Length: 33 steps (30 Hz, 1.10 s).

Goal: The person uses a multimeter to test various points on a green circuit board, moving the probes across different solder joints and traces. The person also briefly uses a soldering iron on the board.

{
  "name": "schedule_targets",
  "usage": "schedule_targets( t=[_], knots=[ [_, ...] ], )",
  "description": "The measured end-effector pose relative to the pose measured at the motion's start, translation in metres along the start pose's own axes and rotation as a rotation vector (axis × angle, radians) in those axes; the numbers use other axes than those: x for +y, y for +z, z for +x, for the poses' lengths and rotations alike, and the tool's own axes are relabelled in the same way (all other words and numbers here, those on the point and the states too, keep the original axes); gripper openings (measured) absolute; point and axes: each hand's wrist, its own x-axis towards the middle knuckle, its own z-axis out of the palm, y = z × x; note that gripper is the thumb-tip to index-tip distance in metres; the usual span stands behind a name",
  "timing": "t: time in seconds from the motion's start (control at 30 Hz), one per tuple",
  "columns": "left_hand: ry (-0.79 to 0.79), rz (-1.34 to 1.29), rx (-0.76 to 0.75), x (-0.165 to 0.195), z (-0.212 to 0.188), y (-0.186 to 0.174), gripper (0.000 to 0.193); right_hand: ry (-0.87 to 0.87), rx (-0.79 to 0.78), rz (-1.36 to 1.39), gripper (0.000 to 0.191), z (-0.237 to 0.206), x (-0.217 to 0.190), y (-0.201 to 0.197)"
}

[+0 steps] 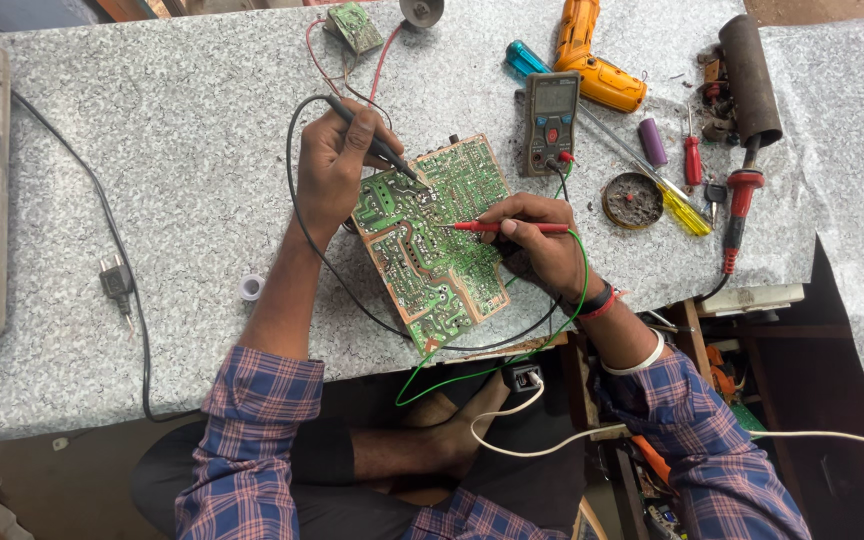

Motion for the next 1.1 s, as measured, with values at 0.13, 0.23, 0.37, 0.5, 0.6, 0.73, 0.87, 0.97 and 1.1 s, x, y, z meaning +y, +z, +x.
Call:
schedule_targets(
  t=[0.13, 0.23, 0.37, 0.5, 0.6, 0.73, 0.87, 0.97, 1.1],
  knots=[
    [0.003, -0.016, -0.007, -0.002, 0.002, -0.002, 0.033, -0.007, 0.007, 0.004, 0.028, 0.002, -0.001, 0.001],
    [0.001, 0.023, -0.006, -0.002, 0.004, -0.003, 0.034, -0.003, 0.014, 0.005, 0.028, 0.004, 0.0, 0.0],
    [0.013, -0.003, -0.012, -0.005, 0.011, -0.003, 0.033, 0.005, 0.017, 0.03, 0.027, 0.009, 0.002, -0.003],
    [0.006, -0.001, -0.005, -0.006, 0.015, -0.002, 0.032, -0.002, 0.019, 0.011, 0.027, 0.012, 0.003, -0.007],
    [0.011, -0.013, -0.005, -0.006, 0.016, -0.004, 0.032, 0.001, 0.01, 0.021, 0.027, 0.015, 0.002, -0.006],
    [0.009, -0.013, -0.003, -0.001, 0.014, -0.011, 0.033, 0.007, 0.006, 0.006, 0.027, 0.018, 0.001, 0.001],
    [0.002, -0.001, 0.002, 0.004, -0.002, -0.014, 0.033, 0.001, 0.01, -0.01, 0.027, 0.008, -0.002, 0.011],
    [-0.005, -0.005, 0.004, 0.005, -0.003, -0.011, 0.033, -0.007, 0.004, -0.028, 0.027, 0.006, -0.003, 0.01],
    [-0.005, 0.01, 0.006, 0.008, -0.007, -0.007, 0.034, -0.028, -0.002, -0.06, 0.028, 0.002, -0.003, 0.007]
  ],
)
